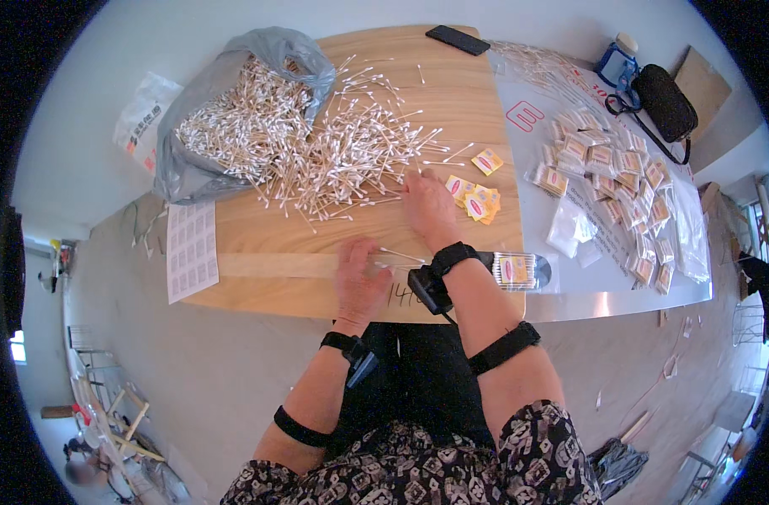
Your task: Manually organizing and counting cotton swabs into small plastic packages and then using a handheld vacuum sealer or heat gun to seal them.
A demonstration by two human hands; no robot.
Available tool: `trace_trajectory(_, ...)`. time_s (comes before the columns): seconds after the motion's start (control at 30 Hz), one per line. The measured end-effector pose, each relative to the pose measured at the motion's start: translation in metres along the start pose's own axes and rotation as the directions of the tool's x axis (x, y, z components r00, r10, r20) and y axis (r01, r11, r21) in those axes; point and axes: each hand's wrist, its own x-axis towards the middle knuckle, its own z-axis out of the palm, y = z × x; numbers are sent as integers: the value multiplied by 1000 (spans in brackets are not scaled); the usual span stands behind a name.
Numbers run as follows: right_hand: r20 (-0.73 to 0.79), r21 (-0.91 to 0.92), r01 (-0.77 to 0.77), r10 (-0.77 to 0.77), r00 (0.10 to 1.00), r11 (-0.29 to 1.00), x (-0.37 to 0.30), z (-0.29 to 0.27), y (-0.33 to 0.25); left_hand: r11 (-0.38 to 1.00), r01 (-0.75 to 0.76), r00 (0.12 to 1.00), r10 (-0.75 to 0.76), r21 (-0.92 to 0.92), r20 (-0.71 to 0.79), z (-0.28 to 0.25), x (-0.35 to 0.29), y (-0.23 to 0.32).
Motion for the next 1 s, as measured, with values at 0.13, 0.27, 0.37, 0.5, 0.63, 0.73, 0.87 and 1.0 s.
trace_trajectory(0.13,-2,101,59,-59,998,993,-3,8,-5,1000,17,1000,-17,-9,-8,3,-1,0)
trace_trajectory(0.27,-15,-3,141,-141,990,990,-21,7,2,1000,9,1000,-10,-15,-22,6,2,0)
trace_trajectory(0.37,72,47,212,-215,974,976,-51,-5,-1,994,-75,995,80,77,-61,2,3,3)
trace_trajectory(0.5,48,107,242,-248,968,964,-78,-13,-3,976,-105,993,93,192,68,1,1,5)
trace_trajectory(0.63,-191,177,272,-238,952,946,-106,-6,-12,979,-49,996,35,196,77,-3,2,4)
trace_trajectory(0.73,-143,153,249,-228,963,956,-122,-6,-20,999,-11,999,9,-37,-36,-12,7,-21)
trace_trajectory(0.87,-110,127,279,-266,958,952,-119,-9,-16,977,84,966,-31,197,-256,-45,39,-44)
trace_trajectory(1.0,-104,133,279,-266,958,951,-118,-10,-19,965,90,973,-33,245,-229,-68,68,-59)
